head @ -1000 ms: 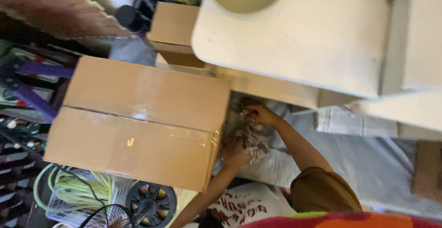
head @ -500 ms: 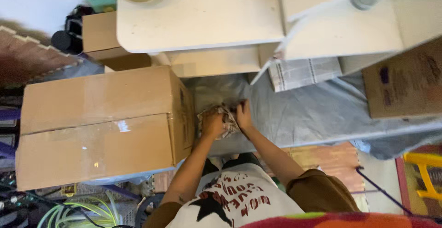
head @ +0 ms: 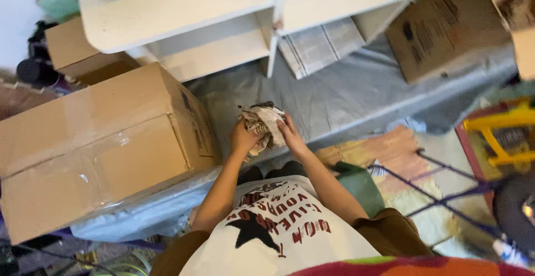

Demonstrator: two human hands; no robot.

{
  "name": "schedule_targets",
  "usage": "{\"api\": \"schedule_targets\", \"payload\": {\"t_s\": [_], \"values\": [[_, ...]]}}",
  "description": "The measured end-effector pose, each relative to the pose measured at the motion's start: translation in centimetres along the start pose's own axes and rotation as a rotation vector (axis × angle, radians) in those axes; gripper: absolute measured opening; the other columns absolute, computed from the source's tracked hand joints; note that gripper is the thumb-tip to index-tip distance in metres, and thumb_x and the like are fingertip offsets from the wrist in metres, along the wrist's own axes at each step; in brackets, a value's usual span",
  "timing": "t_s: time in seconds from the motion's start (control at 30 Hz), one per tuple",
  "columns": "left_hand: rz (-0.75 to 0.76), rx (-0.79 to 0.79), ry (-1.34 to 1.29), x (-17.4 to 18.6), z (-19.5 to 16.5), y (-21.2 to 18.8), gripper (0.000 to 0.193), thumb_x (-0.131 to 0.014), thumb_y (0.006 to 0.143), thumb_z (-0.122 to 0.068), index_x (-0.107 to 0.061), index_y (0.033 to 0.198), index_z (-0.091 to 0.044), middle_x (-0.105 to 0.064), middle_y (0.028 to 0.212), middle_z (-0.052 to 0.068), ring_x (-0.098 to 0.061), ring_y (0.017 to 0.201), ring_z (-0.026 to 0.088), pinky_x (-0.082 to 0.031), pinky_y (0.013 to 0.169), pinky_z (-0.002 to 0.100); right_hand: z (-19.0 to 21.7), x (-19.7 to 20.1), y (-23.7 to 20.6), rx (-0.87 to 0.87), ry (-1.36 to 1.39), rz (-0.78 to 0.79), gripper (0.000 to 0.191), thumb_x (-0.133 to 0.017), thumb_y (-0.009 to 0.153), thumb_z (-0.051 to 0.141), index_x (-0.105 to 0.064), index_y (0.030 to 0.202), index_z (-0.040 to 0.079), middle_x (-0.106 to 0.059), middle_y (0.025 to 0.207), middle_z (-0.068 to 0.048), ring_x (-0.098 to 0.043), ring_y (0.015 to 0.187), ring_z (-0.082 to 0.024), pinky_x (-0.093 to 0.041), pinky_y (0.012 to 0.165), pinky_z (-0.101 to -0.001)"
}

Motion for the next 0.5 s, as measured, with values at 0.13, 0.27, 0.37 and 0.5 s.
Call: {"api": "schedule_targets", "payload": {"t_s": [0.13,0.27,0.37,0.5], "values": [[-0.027,-0.229,-0.074,0.4,-3.3,-4.4,0.057,-0.089,0.064,-0.035,-0.070,0.111,-0.009,-0.076,0.108,0.015,-0.072,0.102,0.037,-0.057,0.087,0.045,-1.0,-0.1,-7.6,0.103,0.304,0.037,0.075,-0.055,0.103,0.045,-0.015,0.163,0.023,-0.037,0.160,-0.011,-0.040,0.143,-0.024,-0.038,0.112,-0.0383],[0.159,-0.333,-0.116,-0.8,-7.3,-10.9,0.056,-0.092,0.064,-0.033,-0.070,0.109,-0.007,-0.076,0.106,0.018,-0.072,0.102,0.037,-0.056,0.087,0.043,-3.5,0.9,-17.1,0.047,0.622,-0.078,0.081,-0.057,0.098,0.039,-0.003,0.159,0.040,-0.035,0.159,-0.008,-0.042,0.140,-0.025,-0.044,0.106,-0.0451],[0.351,-0.387,-0.258,-3.0,-10.9,-17.2,0.060,-0.091,0.064,-0.033,-0.069,0.112,-0.006,-0.076,0.106,0.017,-0.074,0.101,0.032,-0.057,0.086,0.040,-4.7,3.7,-24.7,0.189,0.718,-0.186,0.084,-0.061,0.099,0.037,-0.002,0.159,0.038,-0.037,0.156,-0.010,-0.045,0.138,-0.028,-0.045,0.107,-0.0486],[0.601,-0.501,-0.303,-6.3,-13.9,-25.1,0.054,-0.088,0.070,-0.032,-0.070,0.113,-0.006,-0.078,0.107,0.016,-0.076,0.100,0.031,-0.058,0.085,0.040,-6.1,6.1,-34.8,0.286,0.715,-0.332,0.094,-0.070,0.097,0.040,-0.002,0.161,0.036,-0.039,0.157,-0.010,-0.045,0.141,-0.029,-0.044,0.113,-0.0499]]}}
Point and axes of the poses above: each hand's wrist, its own y-axis towards the middle knuckle, its own x-axis out of the back of the hand, z = x × y, the point moved 2 cm from there along y, towards the middle knuckle
